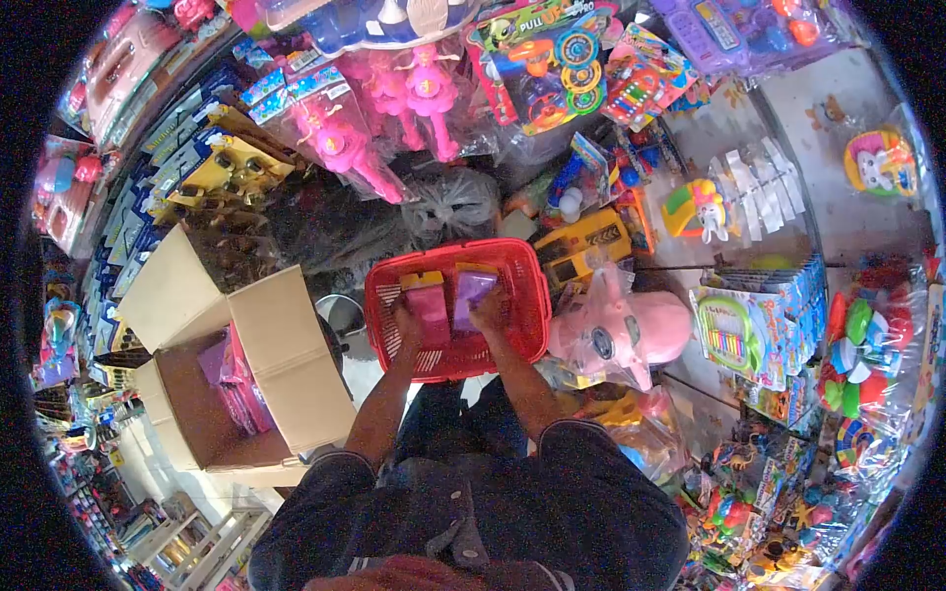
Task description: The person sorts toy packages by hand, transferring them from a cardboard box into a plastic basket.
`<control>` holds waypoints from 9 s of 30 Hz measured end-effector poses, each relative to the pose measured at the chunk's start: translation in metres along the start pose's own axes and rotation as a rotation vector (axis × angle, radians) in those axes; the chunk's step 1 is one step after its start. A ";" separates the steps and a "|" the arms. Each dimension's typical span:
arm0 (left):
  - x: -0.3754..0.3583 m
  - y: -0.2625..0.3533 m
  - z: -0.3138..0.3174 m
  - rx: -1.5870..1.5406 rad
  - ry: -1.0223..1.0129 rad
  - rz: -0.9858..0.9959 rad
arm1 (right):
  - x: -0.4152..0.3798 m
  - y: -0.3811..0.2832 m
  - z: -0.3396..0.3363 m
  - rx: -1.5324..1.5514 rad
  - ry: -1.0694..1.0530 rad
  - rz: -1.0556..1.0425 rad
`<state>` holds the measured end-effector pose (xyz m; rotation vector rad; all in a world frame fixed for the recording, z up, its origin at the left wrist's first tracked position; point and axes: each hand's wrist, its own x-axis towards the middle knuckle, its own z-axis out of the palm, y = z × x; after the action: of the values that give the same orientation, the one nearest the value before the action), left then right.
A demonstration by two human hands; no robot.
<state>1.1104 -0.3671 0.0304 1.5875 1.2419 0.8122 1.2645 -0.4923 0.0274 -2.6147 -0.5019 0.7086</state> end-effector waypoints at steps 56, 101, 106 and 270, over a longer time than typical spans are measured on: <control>-0.122 0.112 -0.024 -0.346 -0.701 0.046 | -0.207 0.041 -0.073 0.767 0.314 -0.181; -0.217 -0.136 -0.336 0.975 -2.208 0.155 | -0.689 0.083 0.215 0.720 0.056 0.505; -0.216 -0.130 -0.379 0.701 -2.215 0.134 | -0.710 0.086 0.292 0.779 0.242 0.536; 0.077 -0.039 -0.573 -0.264 -0.468 -0.112 | -0.344 -0.390 0.102 0.233 -0.052 -0.496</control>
<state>0.6023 -0.1376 0.1897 1.3763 0.8391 0.4720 0.8398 -0.2765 0.2588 -2.1353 -0.9739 0.6225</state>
